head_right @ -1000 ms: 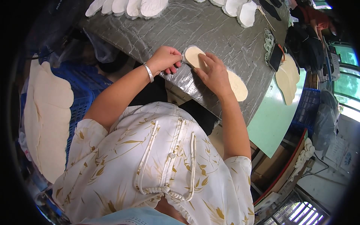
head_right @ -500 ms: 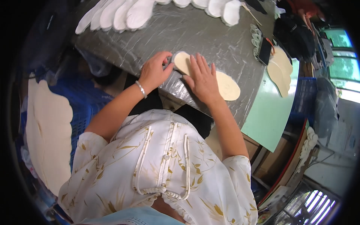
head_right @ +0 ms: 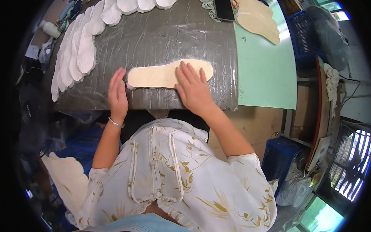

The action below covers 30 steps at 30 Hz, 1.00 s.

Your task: Manually aligning and adhering cushioned insole components for shoe production.

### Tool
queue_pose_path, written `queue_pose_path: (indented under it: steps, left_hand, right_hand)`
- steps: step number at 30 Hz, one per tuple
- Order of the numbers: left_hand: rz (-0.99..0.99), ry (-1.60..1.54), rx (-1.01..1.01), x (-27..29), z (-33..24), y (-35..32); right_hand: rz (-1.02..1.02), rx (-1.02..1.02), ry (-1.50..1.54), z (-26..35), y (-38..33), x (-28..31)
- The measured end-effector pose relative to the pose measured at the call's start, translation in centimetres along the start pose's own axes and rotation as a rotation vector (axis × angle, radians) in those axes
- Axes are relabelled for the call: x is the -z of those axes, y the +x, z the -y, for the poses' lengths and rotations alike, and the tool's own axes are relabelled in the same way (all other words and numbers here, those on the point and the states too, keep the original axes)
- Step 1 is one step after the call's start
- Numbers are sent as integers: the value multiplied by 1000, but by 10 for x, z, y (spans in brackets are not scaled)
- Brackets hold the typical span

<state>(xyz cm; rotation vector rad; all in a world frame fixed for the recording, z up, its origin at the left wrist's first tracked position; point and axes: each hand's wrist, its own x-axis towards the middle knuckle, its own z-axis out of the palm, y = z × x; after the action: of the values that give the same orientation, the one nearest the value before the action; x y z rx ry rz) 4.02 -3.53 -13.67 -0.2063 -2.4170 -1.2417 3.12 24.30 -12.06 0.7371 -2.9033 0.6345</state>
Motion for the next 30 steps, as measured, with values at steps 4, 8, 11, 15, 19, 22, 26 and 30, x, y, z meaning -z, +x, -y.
queue_pose_path:
  steps: [4,8,11,15,19,22,26,30]
  left_hand:
    - [282,242,-236,-17,-34,11]
    - [585,350,-329,-47,-41,5]
    - [625,372,-308,-53,-34,4]
    - [664,386,-298,-54,-35,6]
    - [634,330,-275,-56,-30,16]
    - [490,335,-258,-51,-27,32]
    - [510,396,-207,-43,-21,46]
    - [534,336,-180,-28,-28,48]
  right_hand:
    - [-50,18,-14,-2,4,-1]
    - [-16,101,-95,3,8,-15]
    - [-22,46,-140,-12,3,-15]
    - [8,-22,-130,-36,-10,-8]
    - [-268,-232,125,-64,-13,4]
    - [-152,-401,416,-68,-4,22]
    - [-88,-453,832,-67,-1,43]
    - [-128,-327,878,-74,-15,47]
